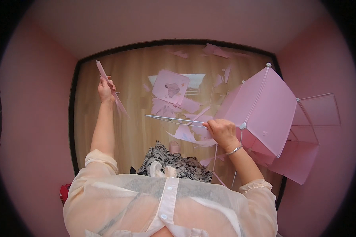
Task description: The person assembles a modular pink storage unit by attaching plastic panels to wire frames and securing them with circular plastic connectors.
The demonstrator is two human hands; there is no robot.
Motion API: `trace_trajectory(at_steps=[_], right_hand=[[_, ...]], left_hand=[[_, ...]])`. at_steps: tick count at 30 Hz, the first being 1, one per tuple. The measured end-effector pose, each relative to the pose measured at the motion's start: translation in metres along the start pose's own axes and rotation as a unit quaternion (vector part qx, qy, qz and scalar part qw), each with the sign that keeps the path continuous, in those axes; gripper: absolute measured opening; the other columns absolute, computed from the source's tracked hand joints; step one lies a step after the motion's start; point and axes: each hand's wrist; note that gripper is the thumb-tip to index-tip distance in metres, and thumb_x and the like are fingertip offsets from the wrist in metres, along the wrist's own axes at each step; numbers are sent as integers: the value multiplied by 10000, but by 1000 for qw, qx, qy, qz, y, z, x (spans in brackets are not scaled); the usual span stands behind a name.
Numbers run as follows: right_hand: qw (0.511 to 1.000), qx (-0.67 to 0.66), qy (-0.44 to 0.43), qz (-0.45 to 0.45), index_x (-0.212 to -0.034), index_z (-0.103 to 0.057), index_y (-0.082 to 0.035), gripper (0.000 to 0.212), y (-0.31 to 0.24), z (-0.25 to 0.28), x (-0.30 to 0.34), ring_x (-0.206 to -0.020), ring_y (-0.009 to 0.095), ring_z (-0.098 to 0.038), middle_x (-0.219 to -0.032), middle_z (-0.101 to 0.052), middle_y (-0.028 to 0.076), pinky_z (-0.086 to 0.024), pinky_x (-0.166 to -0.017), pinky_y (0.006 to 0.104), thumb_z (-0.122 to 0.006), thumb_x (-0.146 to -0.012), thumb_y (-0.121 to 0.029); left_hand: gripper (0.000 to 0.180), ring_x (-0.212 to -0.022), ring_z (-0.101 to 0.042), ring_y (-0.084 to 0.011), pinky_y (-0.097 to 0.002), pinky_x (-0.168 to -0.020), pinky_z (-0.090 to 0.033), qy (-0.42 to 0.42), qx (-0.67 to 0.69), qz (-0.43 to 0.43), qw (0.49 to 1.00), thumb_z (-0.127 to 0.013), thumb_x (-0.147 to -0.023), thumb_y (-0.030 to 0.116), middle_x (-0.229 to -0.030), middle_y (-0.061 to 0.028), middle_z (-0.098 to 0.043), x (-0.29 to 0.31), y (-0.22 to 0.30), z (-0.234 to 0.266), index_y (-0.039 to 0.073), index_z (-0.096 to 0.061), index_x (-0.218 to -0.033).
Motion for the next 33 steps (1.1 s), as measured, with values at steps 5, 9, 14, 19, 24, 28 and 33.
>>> trace_trajectory(at_steps=[5,9,14,19,24,28,33], right_hand=[[972,-33,-20,-232,-640,-577,-96,290,-3,-11,-26,-447,236,-500,-496,-505,85,-384,-427,323,-517,-780,-344],[881,-274,51,-381,-656,-561,-79,309,6,-30,-34,-351,160,-412,-448,-455,44,-330,-359,273,-457,-832,-311],[621,-624,43,-473,-738,-474,-91,265,-32,-22,-68,-322,30,-221,-435,-294,-71,-165,-290,184,-391,-879,-300],[435,-748,113,-488,-765,-426,-98,228,-58,0,-112,-330,25,-183,-457,-277,-46,-115,-285,183,-364,-889,-278],[407,-730,187,-516,-785,-416,-97,215,-64,5,-135,-348,34,-177,-474,-251,-46,-112,-298,186,-376,-884,-284],[339,-724,261,-541,-814,-390,-88,208,-55,-3,-129,-362,39,-168,-485,-234,-48,-114,-319,189,-380,-880,-284],[298,-726,266,-560,-801,-374,-91,194,-45,-19,-121,-366,44,-171,-491,-239,-45,-113,-322,194,-370,-883,-267]], left_hand=[[204,-689,-537,-182,-252,-644,-437,160,-606,-475,618,-470,-825,160,-807,-91,-543,-52,-8,9,15,-515,-963],[129,-771,-540,-220,-280,-681,-436,-278,-407,-183,850,-530,-760,75,-890,-109,-544,0,-24,-65,12,-542,-872],[332,-1003,-459,-277,-345,-839,-383,-658,-281,-263,648,-622,-695,101,-1088,-106,-481,107,-32,-129,51,-490,-995],[307,-880,-477,-244,-339,-792,-364,-737,-252,-304,548,-591,-711,298,-883,-64,-526,88,-31,-152,74,-488,-894],[191,-731,-487,-195,-323,-623,-378,-782,-211,-341,477,-563,-732,278,-688,-20,-503,64,-31,-157,95,-508,-741],[159,-558,-474,-176,-290,-507,-365,-705,-228,-472,477,-555,-728,216,-580,-4,-482,69,-36,-148,106,-460,-662],[80,-559,-499,-152,-284,-484,-356,-682,-248,-496,477,-511,-707,154,-595,5,-496,70,-34,-142,96,-466,-676]])
Point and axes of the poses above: each hand's wrist, its own x-axis away from the middle knuckle, its own z-axis out of the back of the hand, y = z × x
